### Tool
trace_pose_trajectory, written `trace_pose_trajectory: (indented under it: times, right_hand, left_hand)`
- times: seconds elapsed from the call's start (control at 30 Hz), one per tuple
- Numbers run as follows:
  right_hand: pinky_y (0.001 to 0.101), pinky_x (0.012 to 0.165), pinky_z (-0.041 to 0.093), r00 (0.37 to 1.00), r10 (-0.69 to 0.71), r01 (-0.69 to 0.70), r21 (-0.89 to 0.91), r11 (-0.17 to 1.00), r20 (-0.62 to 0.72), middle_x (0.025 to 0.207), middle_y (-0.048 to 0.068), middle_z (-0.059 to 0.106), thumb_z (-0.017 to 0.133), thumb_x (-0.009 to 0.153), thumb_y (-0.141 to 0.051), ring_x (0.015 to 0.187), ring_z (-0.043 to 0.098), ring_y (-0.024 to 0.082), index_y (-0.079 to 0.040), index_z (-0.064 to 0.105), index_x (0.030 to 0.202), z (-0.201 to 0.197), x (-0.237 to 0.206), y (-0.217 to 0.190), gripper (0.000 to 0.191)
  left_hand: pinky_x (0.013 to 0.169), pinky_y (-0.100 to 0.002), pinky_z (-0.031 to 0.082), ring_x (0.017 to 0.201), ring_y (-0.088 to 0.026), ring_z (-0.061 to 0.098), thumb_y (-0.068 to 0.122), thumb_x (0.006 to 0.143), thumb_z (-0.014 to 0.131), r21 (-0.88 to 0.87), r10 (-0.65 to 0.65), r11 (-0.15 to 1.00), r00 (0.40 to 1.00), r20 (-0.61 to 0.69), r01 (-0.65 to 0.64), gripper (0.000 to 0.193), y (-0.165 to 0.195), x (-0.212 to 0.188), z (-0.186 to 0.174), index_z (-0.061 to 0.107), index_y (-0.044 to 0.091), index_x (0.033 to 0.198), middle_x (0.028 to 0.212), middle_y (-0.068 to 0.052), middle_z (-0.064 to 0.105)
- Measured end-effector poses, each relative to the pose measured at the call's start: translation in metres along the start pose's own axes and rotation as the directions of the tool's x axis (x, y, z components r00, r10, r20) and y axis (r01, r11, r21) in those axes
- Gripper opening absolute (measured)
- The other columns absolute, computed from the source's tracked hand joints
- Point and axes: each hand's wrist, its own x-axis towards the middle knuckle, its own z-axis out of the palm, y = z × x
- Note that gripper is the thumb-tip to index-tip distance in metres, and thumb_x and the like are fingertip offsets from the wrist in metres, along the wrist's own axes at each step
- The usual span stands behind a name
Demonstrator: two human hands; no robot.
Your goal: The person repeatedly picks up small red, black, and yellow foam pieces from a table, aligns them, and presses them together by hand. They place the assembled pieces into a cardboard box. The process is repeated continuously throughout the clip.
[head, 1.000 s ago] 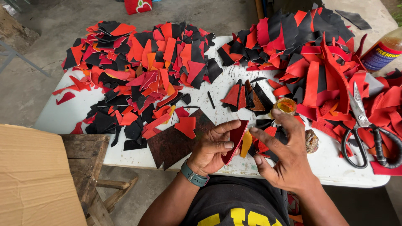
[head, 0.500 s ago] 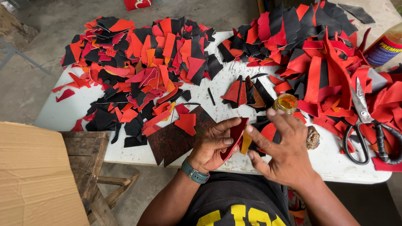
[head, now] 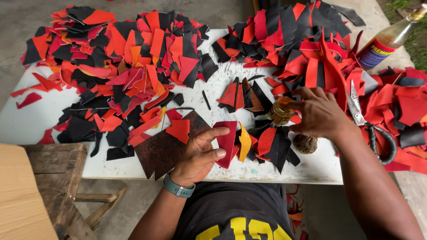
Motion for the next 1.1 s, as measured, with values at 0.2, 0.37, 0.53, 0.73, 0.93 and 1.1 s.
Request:
trace_pose_trajectory:
  times: [0.2,0.37,0.53,0.73,0.93,1.1]
  right_hand:
    - [0.0448,0.104,0.04,0.931,0.122,-0.057,-0.195,0.979,0.343,0.146,-0.004,0.048,0.086,0.065,-0.034,0.136,0.042,0.023,-0.036,0.063,0.137,0.004,0.034,-0.019,0.075]
    - [0.0485,0.109,0.033,0.978,0.015,-0.002,-0.063,0.998,0.208,0.146,-0.005,0.044,0.087,0.059,-0.032,0.134,0.038,0.025,-0.042,0.07,0.132,-0.006,0.023,-0.004,0.075]
    - [0.0475,0.115,0.036,0.997,0.076,-0.077,0.061,0.995,0.021,0.133,0.004,0.054,0.089,0.066,-0.038,0.133,0.044,0.026,-0.033,0.071,0.124,-0.013,-0.034,0.011,0.061]
    - [0.0481,0.128,0.028,0.876,-0.184,0.482,0.829,0.286,-0.446,0.152,0.012,0.044,0.078,0.073,-0.013,0.151,0.038,0.03,-0.009,0.065,0.134,-0.009,-0.091,-0.04,0.062]
    - [0.0494,0.128,0.02,0.874,-0.243,0.457,0.882,0.119,-0.42,0.16,0.017,0.035,0.078,0.068,-0.01,0.154,0.03,0.034,-0.005,0.057,0.145,0.01,-0.078,-0.09,0.08]
    - [0.05,0.127,0.021,0.852,-0.248,0.516,0.818,0.254,-0.46,0.158,0.017,0.035,0.078,0.068,-0.012,0.155,0.029,0.035,-0.007,0.053,0.149,0.001,-0.072,-0.095,0.085]
  left_hand:
    - [0.069,-0.019,0.054,0.084,-0.003,0.062,-0.009,0.095,0.071,0.598,0.122,0.799,0.991,-0.06,-0.062,0.037,-0.004,0.007,0.007,0.068,-0.001,0.131,0.114,-0.007,0.07]
    - [0.067,-0.017,0.052,0.082,0.0,0.061,-0.008,0.09,0.064,0.626,0.146,0.776,0.988,-0.058,-0.078,0.048,0.01,0.007,0.022,0.058,0.005,0.136,0.131,-0.001,0.063]
    - [0.072,-0.02,0.054,0.089,-0.005,0.062,-0.006,0.091,0.067,0.597,0.181,0.797,0.979,-0.095,-0.089,0.048,0.012,0.012,0.019,0.054,0.006,0.136,0.13,-0.005,0.062]
    - [0.104,-0.033,0.058,0.119,-0.02,0.068,-0.011,0.096,0.065,-0.145,0.077,0.987,0.993,0.087,-0.064,0.047,0.001,0.016,0.014,0.058,-0.003,0.142,0.136,-0.013,0.065]
    - [0.105,-0.038,0.058,0.125,-0.027,0.067,-0.012,0.099,0.064,-0.339,0.037,0.94,0.971,0.236,0.047,0.047,0.002,0.016,0.028,0.058,-0.002,0.144,0.14,-0.018,0.064]
    - [0.103,-0.038,0.058,0.124,-0.027,0.067,-0.013,0.099,0.064,-0.334,0.034,0.942,0.974,0.225,0.044,0.048,0.002,0.017,0.031,0.057,-0.002,0.145,0.14,-0.018,0.065]
